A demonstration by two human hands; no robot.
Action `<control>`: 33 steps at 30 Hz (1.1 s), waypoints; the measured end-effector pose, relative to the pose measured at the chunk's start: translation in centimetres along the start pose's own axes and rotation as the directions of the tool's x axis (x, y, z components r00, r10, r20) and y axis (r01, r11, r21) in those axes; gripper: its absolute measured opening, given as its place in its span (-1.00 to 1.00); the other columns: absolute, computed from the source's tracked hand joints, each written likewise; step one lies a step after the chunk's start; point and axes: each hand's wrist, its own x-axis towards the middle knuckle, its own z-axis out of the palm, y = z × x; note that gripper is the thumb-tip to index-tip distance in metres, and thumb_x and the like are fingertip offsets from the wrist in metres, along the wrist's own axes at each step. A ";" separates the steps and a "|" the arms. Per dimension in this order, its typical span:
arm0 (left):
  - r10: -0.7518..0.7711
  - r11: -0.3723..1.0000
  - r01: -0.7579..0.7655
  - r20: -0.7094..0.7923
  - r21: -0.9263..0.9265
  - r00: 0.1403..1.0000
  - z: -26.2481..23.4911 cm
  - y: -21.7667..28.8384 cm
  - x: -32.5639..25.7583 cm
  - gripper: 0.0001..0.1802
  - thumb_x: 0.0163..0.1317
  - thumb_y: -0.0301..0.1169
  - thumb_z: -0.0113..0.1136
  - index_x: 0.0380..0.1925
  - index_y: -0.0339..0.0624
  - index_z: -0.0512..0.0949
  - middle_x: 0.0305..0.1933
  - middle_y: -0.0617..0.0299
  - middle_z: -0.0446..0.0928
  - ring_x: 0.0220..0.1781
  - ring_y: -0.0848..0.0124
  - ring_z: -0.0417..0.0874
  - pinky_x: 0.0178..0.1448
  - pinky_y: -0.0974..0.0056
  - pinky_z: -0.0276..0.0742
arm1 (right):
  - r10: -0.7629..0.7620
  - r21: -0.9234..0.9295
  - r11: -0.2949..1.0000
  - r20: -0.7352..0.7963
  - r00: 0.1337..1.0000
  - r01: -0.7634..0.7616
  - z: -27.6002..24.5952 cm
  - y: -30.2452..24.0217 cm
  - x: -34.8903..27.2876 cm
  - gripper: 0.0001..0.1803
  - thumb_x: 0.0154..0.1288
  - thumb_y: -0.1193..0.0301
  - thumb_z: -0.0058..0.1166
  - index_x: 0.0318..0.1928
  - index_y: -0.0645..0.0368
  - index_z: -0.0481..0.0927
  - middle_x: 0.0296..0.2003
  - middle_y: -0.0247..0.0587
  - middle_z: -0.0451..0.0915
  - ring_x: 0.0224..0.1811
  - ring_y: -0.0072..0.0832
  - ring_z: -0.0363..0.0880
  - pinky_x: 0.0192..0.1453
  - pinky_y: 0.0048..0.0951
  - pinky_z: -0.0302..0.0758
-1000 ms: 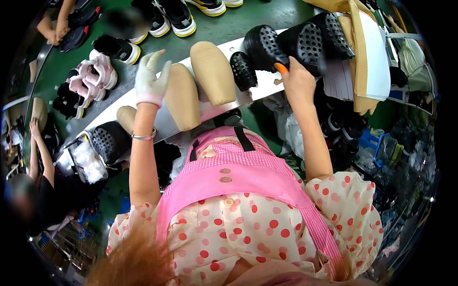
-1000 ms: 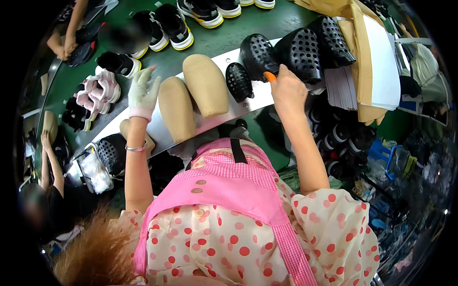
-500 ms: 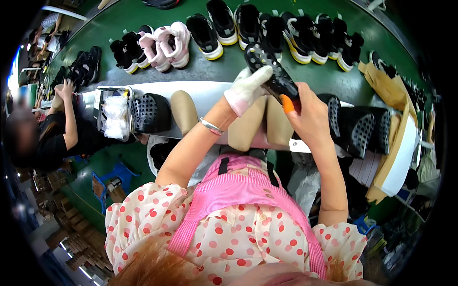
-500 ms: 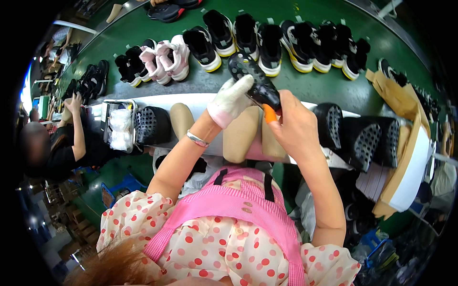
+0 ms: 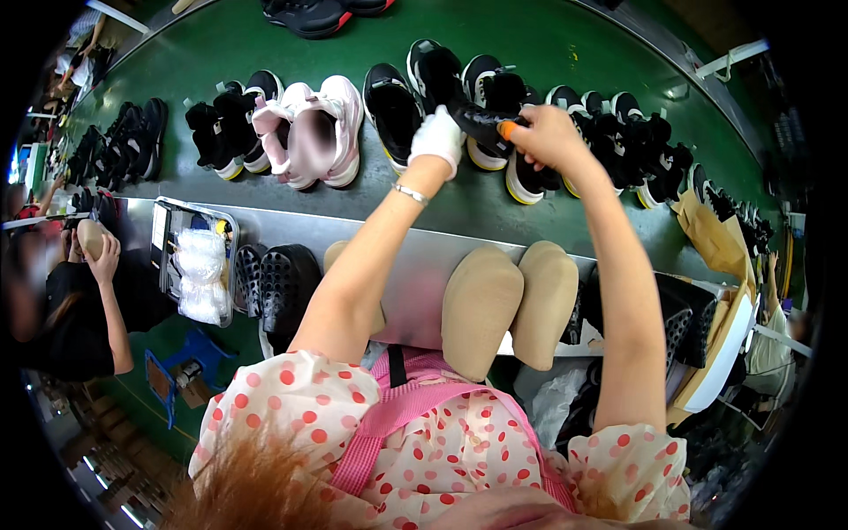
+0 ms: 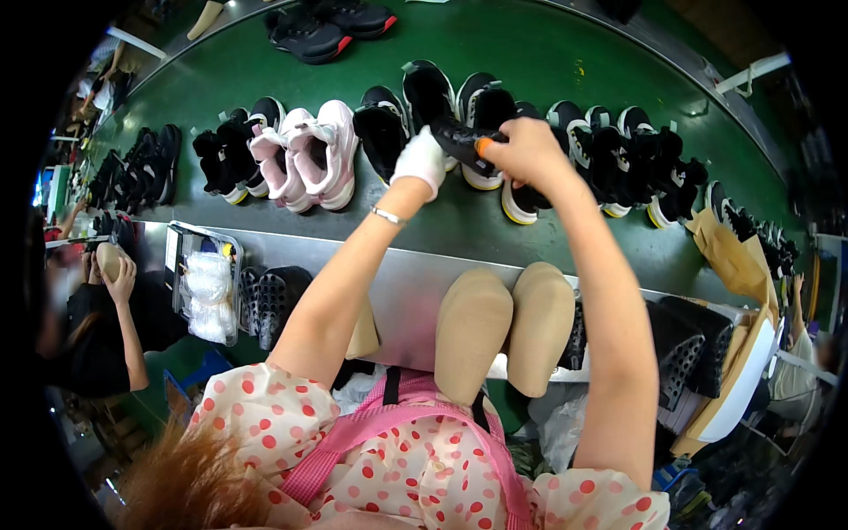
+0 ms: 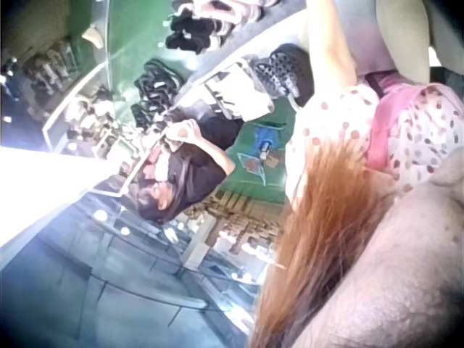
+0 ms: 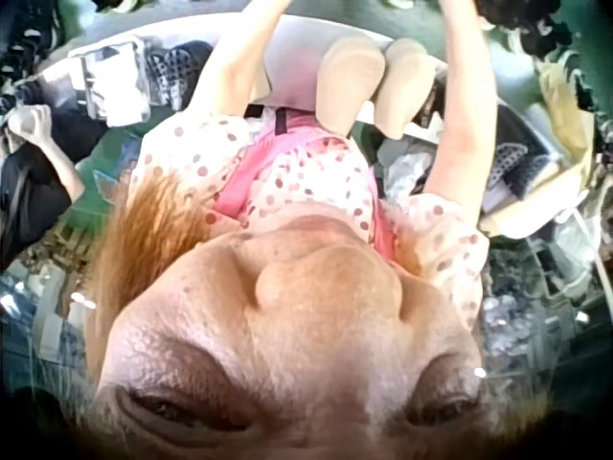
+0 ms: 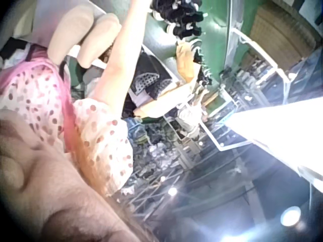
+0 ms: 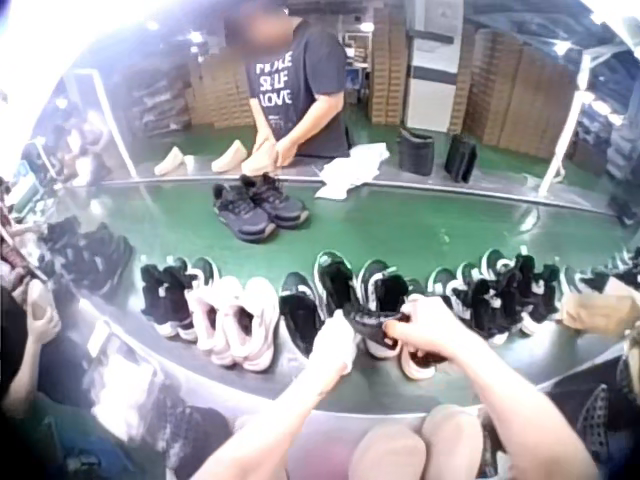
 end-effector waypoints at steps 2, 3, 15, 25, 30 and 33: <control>0.329 0.930 -0.303 -0.108 0.208 0.938 1.8 -1.3 -1.3 -0.78 0.27 -0.42 0.04 -0.16 -0.30 0.53 -0.08 -0.16 0.58 -0.02 -0.04 0.63 0.05 0.05 0.60 | 0.000 -0.161 0.987 0.091 0.996 0.015 -0.9 -1.6 1.7 -0.69 0.16 0.27 0.14 -0.45 0.35 0.59 -0.68 -0.20 0.54 -0.71 -0.53 0.53 -0.61 -0.47 0.52; 0.335 0.935 -0.318 -0.095 0.156 0.937 1.7 -1.5 -1.8 -0.80 0.27 -0.43 0.04 -0.19 -0.28 0.55 -0.08 -0.14 0.57 -0.03 -0.02 0.63 0.05 0.06 0.60 | -0.007 -0.233 0.972 0.077 0.997 0.025 -1.1 -2.7 1.8 -0.67 0.14 0.26 0.16 -0.48 0.35 0.57 -0.67 -0.18 0.55 -0.69 -0.49 0.56 -0.60 -0.45 0.55; 0.244 0.960 -0.242 0.004 0.139 0.970 0.3 -1.6 -1.5 -0.79 0.24 -0.43 0.02 -0.17 -0.17 0.56 -0.10 0.01 0.52 -0.06 0.07 0.60 -0.04 0.08 0.62 | -0.158 -0.529 0.847 -0.166 0.973 0.047 11.5 -3.7 13.4 -0.81 0.13 0.49 0.08 -0.29 0.25 0.71 -0.23 0.12 0.68 -0.11 -0.03 0.68 0.00 -0.17 0.62; 0.245 0.968 -0.236 -0.138 0.079 0.960 2.2 -4.7 -0.3 -0.78 0.17 -0.48 0.08 -0.17 -0.26 0.55 -0.13 -0.10 0.54 -0.11 0.00 0.63 -0.09 0.07 0.62 | -0.247 -0.504 0.856 -0.205 0.947 0.114 15.8 -2.9 16.9 -0.74 0.16 0.54 -0.07 -0.30 0.25 0.72 -0.25 0.14 0.68 -0.13 -0.04 0.69 -0.07 -0.12 0.62; 0.289 0.934 -0.281 -0.003 0.221 0.957 0.0 -2.8 -0.5 -0.82 0.17 -0.44 0.11 -0.27 -0.27 0.60 -0.17 -0.12 0.60 -0.08 -0.05 0.63 -0.07 0.04 0.61 | -0.230 -0.411 0.901 -0.180 0.957 0.139 13.8 -2.0 15.5 -0.79 0.12 0.55 0.00 -0.33 0.29 0.71 -0.28 0.19 0.66 -0.14 0.01 0.67 -0.03 -0.12 0.61; 0.020 0.978 -0.032 0.059 0.205 0.998 -2.3 -2.5 -0.2 -0.58 0.21 -0.07 0.21 -0.19 -0.24 0.56 -0.08 -0.04 0.63 -0.07 0.03 0.68 -0.02 0.09 0.62 | -0.333 -0.203 0.927 -0.062 0.941 0.315 9.9 -3.2 9.3 -0.68 0.18 0.40 0.13 -0.07 0.28 0.63 -0.12 0.16 0.62 -0.02 0.01 0.60 0.07 -0.14 0.52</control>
